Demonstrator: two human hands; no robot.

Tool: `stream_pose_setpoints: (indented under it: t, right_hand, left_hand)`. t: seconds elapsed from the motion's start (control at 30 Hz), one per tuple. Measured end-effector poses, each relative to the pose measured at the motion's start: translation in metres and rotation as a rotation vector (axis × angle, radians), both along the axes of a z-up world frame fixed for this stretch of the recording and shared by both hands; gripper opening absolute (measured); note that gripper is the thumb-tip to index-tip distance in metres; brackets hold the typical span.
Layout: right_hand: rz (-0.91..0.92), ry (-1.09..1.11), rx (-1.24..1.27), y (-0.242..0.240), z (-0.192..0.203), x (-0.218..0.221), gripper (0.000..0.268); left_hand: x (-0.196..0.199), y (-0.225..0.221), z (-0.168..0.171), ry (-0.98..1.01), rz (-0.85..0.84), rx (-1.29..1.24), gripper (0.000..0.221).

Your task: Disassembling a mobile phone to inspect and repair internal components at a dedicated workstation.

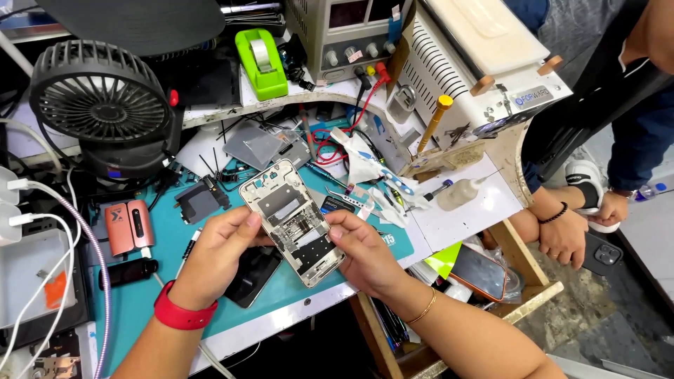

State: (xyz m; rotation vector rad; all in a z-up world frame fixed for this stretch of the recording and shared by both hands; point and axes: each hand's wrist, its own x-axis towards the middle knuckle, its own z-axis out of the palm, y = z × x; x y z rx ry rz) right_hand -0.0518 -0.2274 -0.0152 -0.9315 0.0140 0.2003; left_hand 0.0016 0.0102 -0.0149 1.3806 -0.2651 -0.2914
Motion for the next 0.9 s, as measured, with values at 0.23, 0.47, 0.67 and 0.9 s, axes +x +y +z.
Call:
stream_pose_setpoints:
  t: [0.23, 0.47, 0.67, 0.9]
  right_hand:
    - [-0.008, 0.008, 0.006, 0.003, 0.006, -0.001, 0.022]
    - [-0.007, 0.01, 0.003, 0.003, 0.007, -0.002, 0.021]
    - [-0.004, 0.013, -0.002, 0.002, 0.007, -0.002, 0.022]
    - [-0.003, 0.01, -0.004, 0.0, 0.003, 0.0, 0.024]
  left_hand:
    - [-0.003, -0.002, 0.008, -0.001, 0.007, -0.01, 0.038]
    - [-0.002, -0.001, 0.007, -0.001, 0.007, -0.006, 0.038]
    - [0.001, 0.002, -0.003, -0.006, -0.004, -0.008, 0.04]
    - [-0.002, -0.002, 0.012, 0.004, 0.019, 0.029, 0.041]
